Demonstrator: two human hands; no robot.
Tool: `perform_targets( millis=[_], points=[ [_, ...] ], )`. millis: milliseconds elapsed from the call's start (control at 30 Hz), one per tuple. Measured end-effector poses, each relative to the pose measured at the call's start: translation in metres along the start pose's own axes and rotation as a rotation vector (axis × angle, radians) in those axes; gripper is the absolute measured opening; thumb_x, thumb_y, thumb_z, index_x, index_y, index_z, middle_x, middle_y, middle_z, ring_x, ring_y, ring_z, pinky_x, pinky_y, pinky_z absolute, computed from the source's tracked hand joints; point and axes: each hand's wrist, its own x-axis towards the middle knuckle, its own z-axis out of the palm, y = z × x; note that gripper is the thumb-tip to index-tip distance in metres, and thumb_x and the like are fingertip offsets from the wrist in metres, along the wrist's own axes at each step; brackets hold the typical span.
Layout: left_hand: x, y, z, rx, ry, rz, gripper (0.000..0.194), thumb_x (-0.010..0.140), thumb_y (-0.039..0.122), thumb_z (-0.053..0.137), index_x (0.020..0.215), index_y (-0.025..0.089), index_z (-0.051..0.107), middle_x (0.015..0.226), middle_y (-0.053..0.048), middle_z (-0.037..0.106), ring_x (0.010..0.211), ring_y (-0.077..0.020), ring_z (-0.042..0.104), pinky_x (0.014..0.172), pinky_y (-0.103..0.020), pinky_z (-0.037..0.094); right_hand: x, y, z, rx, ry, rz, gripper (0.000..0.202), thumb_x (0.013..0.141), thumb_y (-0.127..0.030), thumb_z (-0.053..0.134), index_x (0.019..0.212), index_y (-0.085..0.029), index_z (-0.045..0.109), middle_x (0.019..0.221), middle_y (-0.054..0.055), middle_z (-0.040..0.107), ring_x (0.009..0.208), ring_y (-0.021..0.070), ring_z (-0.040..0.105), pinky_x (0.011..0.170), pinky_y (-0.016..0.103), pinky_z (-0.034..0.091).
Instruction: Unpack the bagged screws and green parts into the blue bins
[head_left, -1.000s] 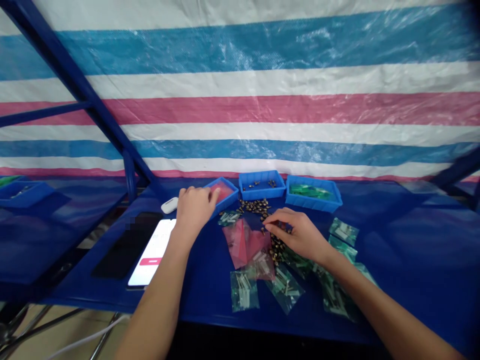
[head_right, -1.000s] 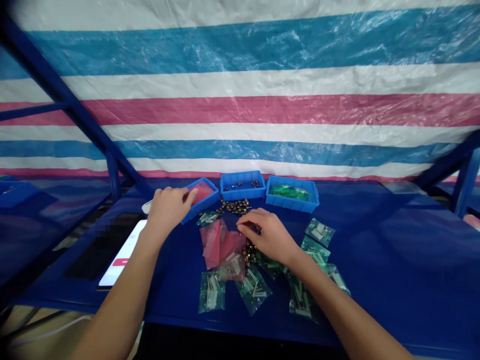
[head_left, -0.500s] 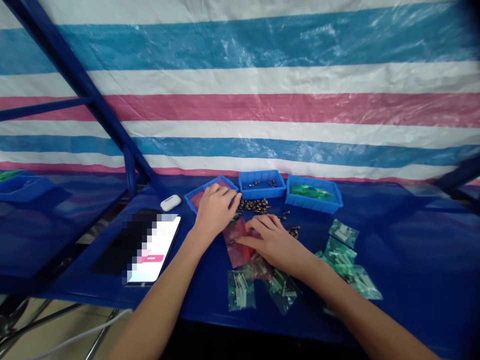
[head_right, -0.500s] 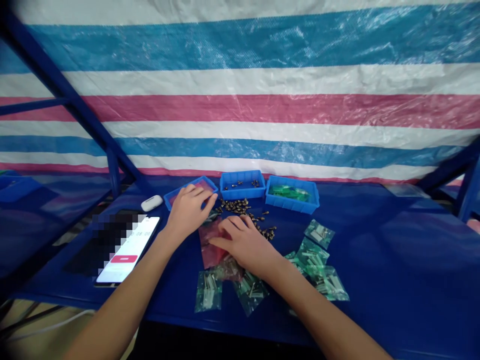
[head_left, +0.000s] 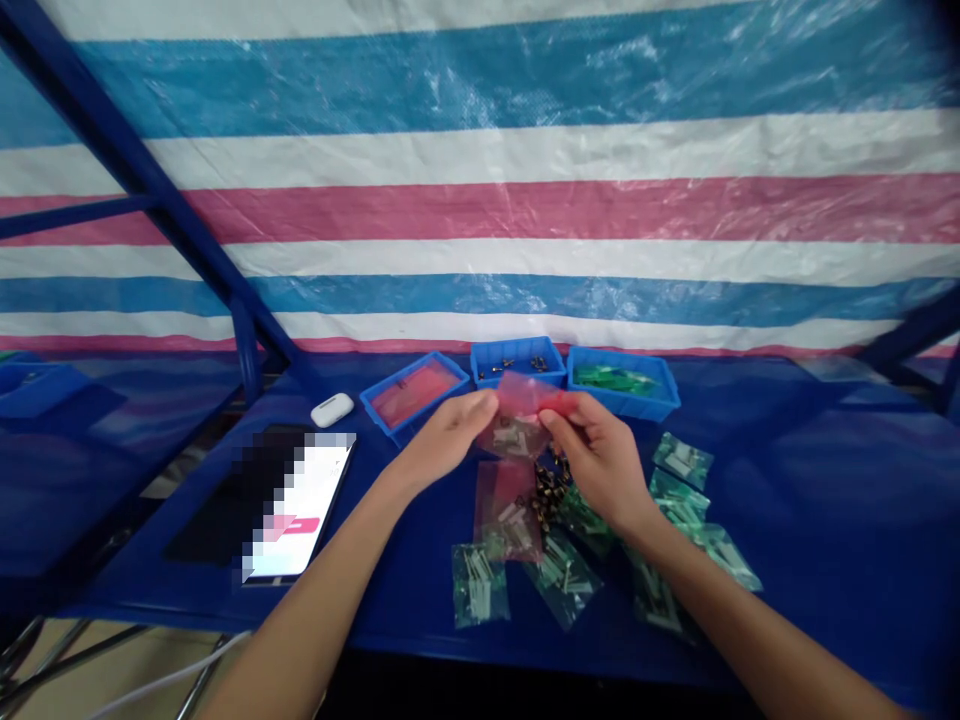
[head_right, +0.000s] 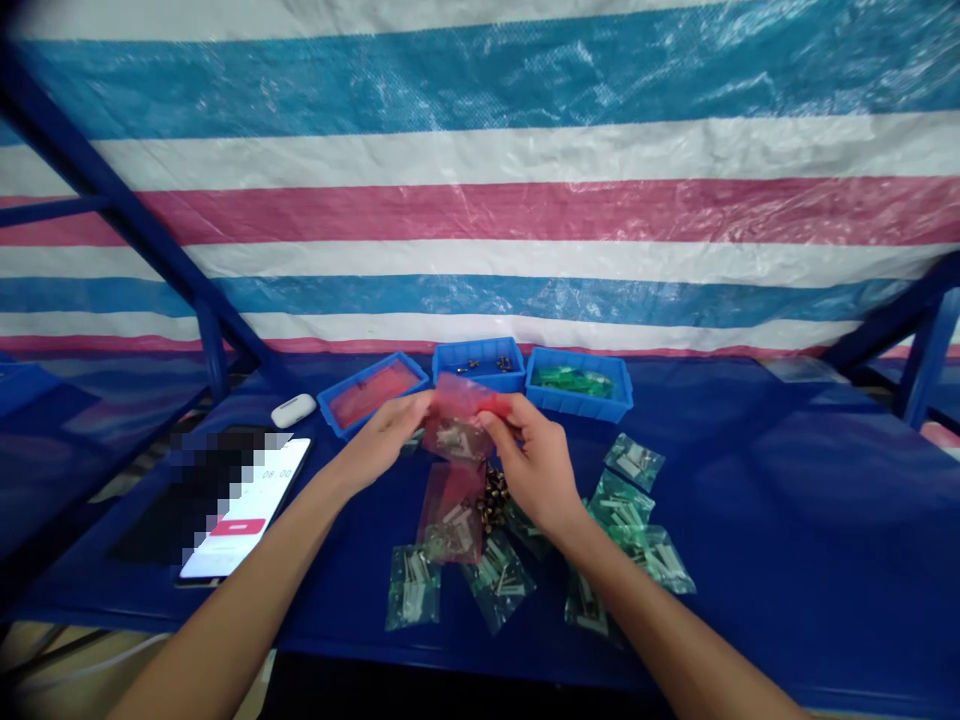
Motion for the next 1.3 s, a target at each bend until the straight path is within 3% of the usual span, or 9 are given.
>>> perform_targets(
  millis=[167, 333, 467, 667, 767, 833, 967, 1100, 1300],
  points=[
    [0.002, -0.01, 0.007, -0.036, -0.017, -0.056, 0.03, 0.085, 0.042, 0.065, 0.078, 0.014, 0.058, 0.066, 0.003, 0.052, 0.058, -0.0087, 0.048, 0.053, -0.021, 0.032, 0.004, 0.004, -0.002, 0.253, -0.021, 0.16, 0.021, 0.093, -0.039, 0.053, 0.097, -0.019, 0.059, 0.063, -0.002, 0.057, 0.055, 0.0133, 0.053, 0.056, 0.025, 0.043],
    [0.004, -0.015, 0.008, -0.22, 0.044, -0.096, 0.025, 0.084, 0.036, 0.067, 0.092, 0.013, 0.062, 0.083, -0.003, 0.065, 0.072, -0.0129, 0.06, 0.065, -0.024, 0.044, 0.004, 0.007, 0.001, 0.333, -0.117, 0.22, 0.028, 0.09, -0.042, 0.057, 0.109, -0.021, 0.057, 0.083, 0.001, 0.064, 0.07, 0.0155, 0.059, 0.062, 0.026, 0.047],
    [0.003, -0.013, 0.008, -0.246, 0.084, -0.091, 0.028, 0.08, 0.032, 0.072, 0.098, 0.014, 0.062, 0.087, -0.004, 0.069, 0.076, -0.0153, 0.064, 0.069, -0.026, 0.049, 0.003, 0.009, 0.002, 0.261, -0.253, 0.183, 0.025, 0.085, -0.039, 0.063, 0.102, -0.02, 0.061, 0.094, 0.004, 0.066, 0.087, 0.0197, 0.061, 0.072, 0.029, 0.049],
    [0.004, -0.013, 0.007, -0.066, -0.028, 0.119, 0.015, 0.08, 0.025, 0.071, 0.089, 0.015, 0.065, 0.108, -0.009, 0.066, 0.1, -0.0207, 0.063, 0.087, -0.034, 0.049, 0.003, 0.008, -0.003, 0.057, -0.079, -0.024, 0.008, 0.084, -0.023, 0.062, 0.092, -0.023, 0.067, 0.1, 0.004, 0.067, 0.094, 0.0207, 0.061, 0.084, 0.034, 0.047],
    [0.004, -0.012, 0.008, 0.029, 0.012, 0.25, 0.013, 0.078, 0.023, 0.073, 0.088, 0.016, 0.067, 0.121, -0.012, 0.061, 0.113, -0.0242, 0.058, 0.094, -0.036, 0.046, 0.004, 0.005, -0.006, -0.105, -0.013, -0.18, 0.016, 0.082, -0.011, 0.06, 0.086, -0.025, 0.068, 0.111, 0.002, 0.066, 0.109, 0.0224, 0.056, 0.098, 0.039, 0.039],
    [0.003, -0.011, 0.01, 0.064, 0.077, 0.268, 0.022, 0.076, 0.024, 0.075, 0.095, 0.017, 0.068, 0.119, -0.011, 0.063, 0.112, -0.024, 0.058, 0.093, -0.036, 0.046, 0.004, 0.003, -0.006, -0.169, 0.006, -0.162, 0.014, 0.081, -0.014, 0.062, 0.088, -0.025, 0.068, 0.107, 0.002, 0.068, 0.105, 0.0229, 0.058, 0.097, 0.039, 0.039],
    [0.001, -0.011, 0.011, 0.047, 0.201, 0.105, 0.027, 0.077, 0.034, 0.074, 0.095, 0.015, 0.069, 0.089, -0.007, 0.071, 0.079, -0.0177, 0.065, 0.07, -0.029, 0.05, 0.003, 0.003, -0.006, -0.113, 0.0, -0.021, 0.014, 0.088, -0.032, 0.061, 0.095, -0.023, 0.066, 0.093, 0.002, 0.07, 0.088, 0.0205, 0.062, 0.083, 0.033, 0.045],
    [0.001, -0.013, 0.009, -0.117, 0.111, -0.057, 0.029, 0.078, 0.039, 0.073, 0.085, 0.012, 0.066, 0.067, -0.002, 0.068, 0.054, -0.0138, 0.063, 0.052, -0.023, 0.046, 0.002, 0.005, -0.005, 0.004, -0.073, 0.053, 0.021, 0.09, -0.038, 0.056, 0.094, -0.02, 0.067, 0.088, 0.002, 0.068, 0.081, 0.0179, 0.061, 0.074, 0.028, 0.046],
    [0.003, -0.011, 0.009, -0.271, 0.119, -0.134, 0.028, 0.081, 0.038, 0.071, 0.086, 0.012, 0.063, 0.066, -0.005, 0.07, 0.056, -0.0172, 0.067, 0.048, -0.022, 0.043, 0.004, 0.003, -0.002, 0.319, -0.137, 0.232, 0.044, 0.078, -0.041, 0.071, 0.115, -0.021, 0.057, 0.107, 0.005, 0.068, 0.094, 0.0202, 0.063, 0.081, 0.031, 0.05]
  ],
)
